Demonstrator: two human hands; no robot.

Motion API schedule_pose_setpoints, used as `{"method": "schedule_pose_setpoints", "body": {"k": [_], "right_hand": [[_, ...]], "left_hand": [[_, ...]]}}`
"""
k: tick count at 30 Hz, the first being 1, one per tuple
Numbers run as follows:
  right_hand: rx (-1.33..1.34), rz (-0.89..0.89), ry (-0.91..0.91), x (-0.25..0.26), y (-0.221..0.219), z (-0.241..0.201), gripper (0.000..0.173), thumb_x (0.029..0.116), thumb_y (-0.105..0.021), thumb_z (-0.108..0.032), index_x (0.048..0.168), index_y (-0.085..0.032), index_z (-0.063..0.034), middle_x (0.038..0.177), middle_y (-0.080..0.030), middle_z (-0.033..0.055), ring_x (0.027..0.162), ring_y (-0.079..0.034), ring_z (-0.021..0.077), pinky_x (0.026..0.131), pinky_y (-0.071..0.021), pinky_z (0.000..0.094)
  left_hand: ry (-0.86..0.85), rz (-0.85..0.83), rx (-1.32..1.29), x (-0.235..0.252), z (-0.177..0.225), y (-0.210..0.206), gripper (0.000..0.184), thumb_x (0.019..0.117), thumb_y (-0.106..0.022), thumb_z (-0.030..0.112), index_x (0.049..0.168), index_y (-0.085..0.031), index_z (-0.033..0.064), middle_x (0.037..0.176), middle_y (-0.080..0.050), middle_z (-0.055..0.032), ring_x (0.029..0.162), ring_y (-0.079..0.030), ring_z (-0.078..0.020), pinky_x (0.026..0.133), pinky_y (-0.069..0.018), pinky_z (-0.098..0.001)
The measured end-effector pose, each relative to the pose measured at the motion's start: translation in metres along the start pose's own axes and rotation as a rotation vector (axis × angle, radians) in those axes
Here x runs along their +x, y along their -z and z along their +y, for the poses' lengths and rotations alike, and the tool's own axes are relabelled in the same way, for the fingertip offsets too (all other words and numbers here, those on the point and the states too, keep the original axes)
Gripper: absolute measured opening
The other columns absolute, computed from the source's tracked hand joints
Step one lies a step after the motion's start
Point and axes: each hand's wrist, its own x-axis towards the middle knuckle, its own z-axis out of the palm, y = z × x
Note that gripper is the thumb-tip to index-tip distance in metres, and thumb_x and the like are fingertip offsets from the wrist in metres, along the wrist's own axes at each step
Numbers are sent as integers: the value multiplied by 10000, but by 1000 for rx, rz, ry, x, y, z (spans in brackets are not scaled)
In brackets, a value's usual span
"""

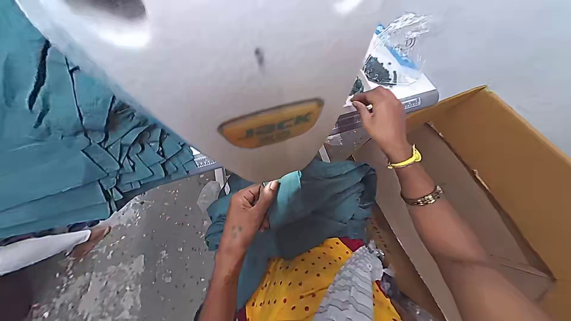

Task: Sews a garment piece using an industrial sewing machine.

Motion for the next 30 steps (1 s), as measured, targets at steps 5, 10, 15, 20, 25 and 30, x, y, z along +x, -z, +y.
{"method": "schedule_pose_setpoints", "body": {"k": [5, 10, 15, 20, 25, 30], "right_hand": [[-118, 34, 61, 10, -5, 49, 291, 963, -710, -196, 1192, -717, -16, 1310, -604, 269, 1217, -548, 515, 935, -462, 673], [-164, -9, 147, 20, -26, 50, 304, 940, -711, -159, 1216, -717, -33, 1174, -641, 265, 1082, -610, 476, 866, -500, 602], [-168, 13, 127, 17, -29, 41, 247, 938, -710, -71, 1177, -727, -12, 1138, -656, 252, 1046, -634, 458, 846, -526, 582], [35, 159, 246, 8, -29, 60, 109, 945, -705, -66, 1026, -757, -14, 1052, -718, 178, 1016, -679, 357, 896, -554, 481], [202, 109, 109, 23, -16, 53, 132, 966, -688, -88, 1038, -728, 16, 997, -724, 186, 921, -700, 341, 836, -556, 508], [96, -3, -70, 59, -19, 53, 162, 928, -725, -110, 1042, -751, 1, 987, -729, 208, 965, -699, 394, 902, -527, 608]], "left_hand": [[-26, 44, 1, 4, -3, -3, 303, 996, -576, 232, 705, -608, 155, 522, -534, 97, 393, -474, 11, 374, -407, -159], [-50, 51, -29, 3, -8, -4, 301, 1007, -558, 208, 712, -609, 175, 531, -555, 110, 400, -483, 31, 374, -412, -145], [-38, 74, -63, 4, -7, -6, 306, 1000, -564, 196, 701, -614, 156, 529, -547, 90, 396, -471, 13, 378, -410, -155], [-40, 78, -47, 4, -8, -6, 315, 999, -570, 200, 693, -614, 142, 514, -529, 82, 384, -461, 7, 368, -405, -161], [-165, 103, 112, -7, -7, -7, 328, 972, -595, 221, 653, -549, 161, 500, -480, 98, 393, -452, 12, 374, -393, -163], [-474, -83, 219, -42, -19, 12, 374, 945, -626, 167, 605, -497, 82, 565, -486, 51, 549, -473, 30, 537, -406, -154]]}}
